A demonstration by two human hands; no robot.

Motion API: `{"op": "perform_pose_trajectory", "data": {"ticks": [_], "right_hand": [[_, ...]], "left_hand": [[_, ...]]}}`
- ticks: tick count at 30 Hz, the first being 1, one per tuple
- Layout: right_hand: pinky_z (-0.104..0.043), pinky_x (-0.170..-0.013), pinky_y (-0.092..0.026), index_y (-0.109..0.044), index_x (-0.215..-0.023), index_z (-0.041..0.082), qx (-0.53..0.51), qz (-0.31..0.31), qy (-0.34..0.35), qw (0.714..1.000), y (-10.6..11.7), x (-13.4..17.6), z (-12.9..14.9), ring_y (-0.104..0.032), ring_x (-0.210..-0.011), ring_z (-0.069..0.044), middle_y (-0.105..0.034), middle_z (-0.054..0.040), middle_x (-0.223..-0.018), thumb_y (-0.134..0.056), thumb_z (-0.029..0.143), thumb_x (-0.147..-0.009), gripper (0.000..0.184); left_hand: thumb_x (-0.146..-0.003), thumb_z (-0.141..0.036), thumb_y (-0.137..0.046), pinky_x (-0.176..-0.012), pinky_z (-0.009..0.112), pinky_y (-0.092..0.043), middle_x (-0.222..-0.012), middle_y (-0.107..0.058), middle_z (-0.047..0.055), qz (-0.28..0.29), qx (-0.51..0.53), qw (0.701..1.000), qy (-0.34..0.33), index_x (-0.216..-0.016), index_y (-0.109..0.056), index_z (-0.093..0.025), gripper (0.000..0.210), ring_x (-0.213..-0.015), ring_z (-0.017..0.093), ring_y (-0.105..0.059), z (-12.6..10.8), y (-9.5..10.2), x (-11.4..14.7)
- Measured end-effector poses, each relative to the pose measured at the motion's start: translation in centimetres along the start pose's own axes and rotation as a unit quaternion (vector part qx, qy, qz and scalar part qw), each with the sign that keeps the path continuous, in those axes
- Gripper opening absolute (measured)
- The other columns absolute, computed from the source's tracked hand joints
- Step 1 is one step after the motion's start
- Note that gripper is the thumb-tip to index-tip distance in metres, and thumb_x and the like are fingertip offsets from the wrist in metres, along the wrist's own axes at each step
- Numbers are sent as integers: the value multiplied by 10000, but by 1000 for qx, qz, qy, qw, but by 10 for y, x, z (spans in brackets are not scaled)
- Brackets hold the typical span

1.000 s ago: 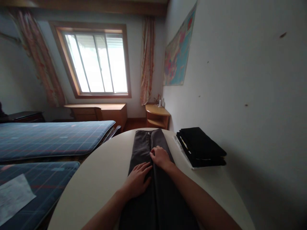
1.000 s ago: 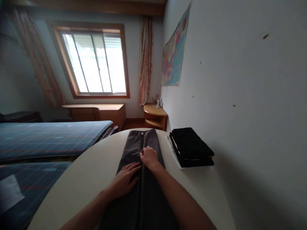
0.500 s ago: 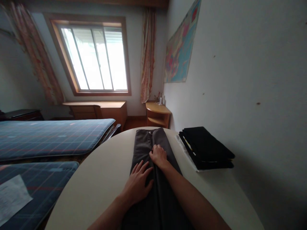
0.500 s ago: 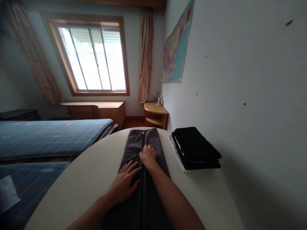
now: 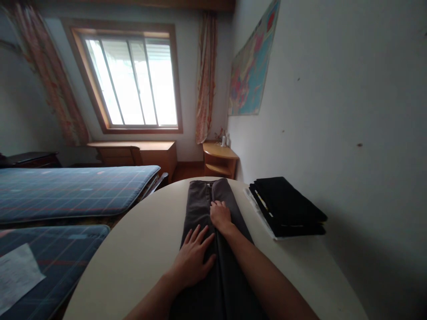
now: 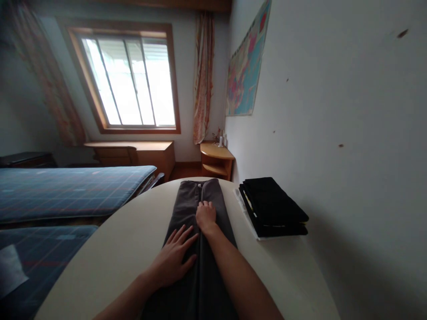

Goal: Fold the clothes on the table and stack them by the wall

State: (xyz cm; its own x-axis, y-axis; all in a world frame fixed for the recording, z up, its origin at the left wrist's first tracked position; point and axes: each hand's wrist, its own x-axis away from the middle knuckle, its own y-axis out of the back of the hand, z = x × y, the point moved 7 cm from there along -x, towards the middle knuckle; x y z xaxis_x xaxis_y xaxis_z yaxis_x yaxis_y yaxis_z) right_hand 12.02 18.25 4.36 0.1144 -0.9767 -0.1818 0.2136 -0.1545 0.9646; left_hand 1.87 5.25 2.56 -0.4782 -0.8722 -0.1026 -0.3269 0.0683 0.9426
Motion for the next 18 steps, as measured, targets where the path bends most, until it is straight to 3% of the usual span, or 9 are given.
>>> {"op": "perform_pose_trajectory", "data": {"ticks": [5,9,13,18], "right_hand": [[-423,-1032,-400,-492,-1441,180,-1,26,53,998,4,18,-3,-478,-1293,-285,-514,-130,-1467,-344,314,-1028,459],[-434,-1124,-328,-426,-1495,145,-9,61,122,991,6,58,-8,-394,-1394,-285,-413,-141,-1546,-351,364,-1030,519],[-480,-1196,-213,-330,-1549,175,-45,122,181,975,12,125,-16,-245,-1483,-294,-296,-115,-1606,-337,485,-1029,605],[-537,-1208,-187,-230,-1576,250,-82,161,262,948,32,214,-15,-165,-1507,-302,-207,-67,-1633,-412,546,-995,677]], "left_hand": [[-911,-368,-564,-1207,533,-241,-1535,-449,44,-55,23,998,-4,-1386,-567,-272,484,-1465,303,-307,3,6,-2],[-932,-266,-524,-1165,465,-355,-1428,-565,60,-124,37,991,28,-1257,-651,-240,350,-1365,260,-467,22,19,3],[-902,-265,-572,-1180,467,-327,-1520,-466,67,-52,31,998,20,-1339,-603,-249,438,-1440,276,-363,29,13,14],[-949,-434,-529,-1211,550,-195,-1629,-241,75,26,-9,999,-16,-1525,-376,-269,618,-1508,312,-156,0,4,48]]}}
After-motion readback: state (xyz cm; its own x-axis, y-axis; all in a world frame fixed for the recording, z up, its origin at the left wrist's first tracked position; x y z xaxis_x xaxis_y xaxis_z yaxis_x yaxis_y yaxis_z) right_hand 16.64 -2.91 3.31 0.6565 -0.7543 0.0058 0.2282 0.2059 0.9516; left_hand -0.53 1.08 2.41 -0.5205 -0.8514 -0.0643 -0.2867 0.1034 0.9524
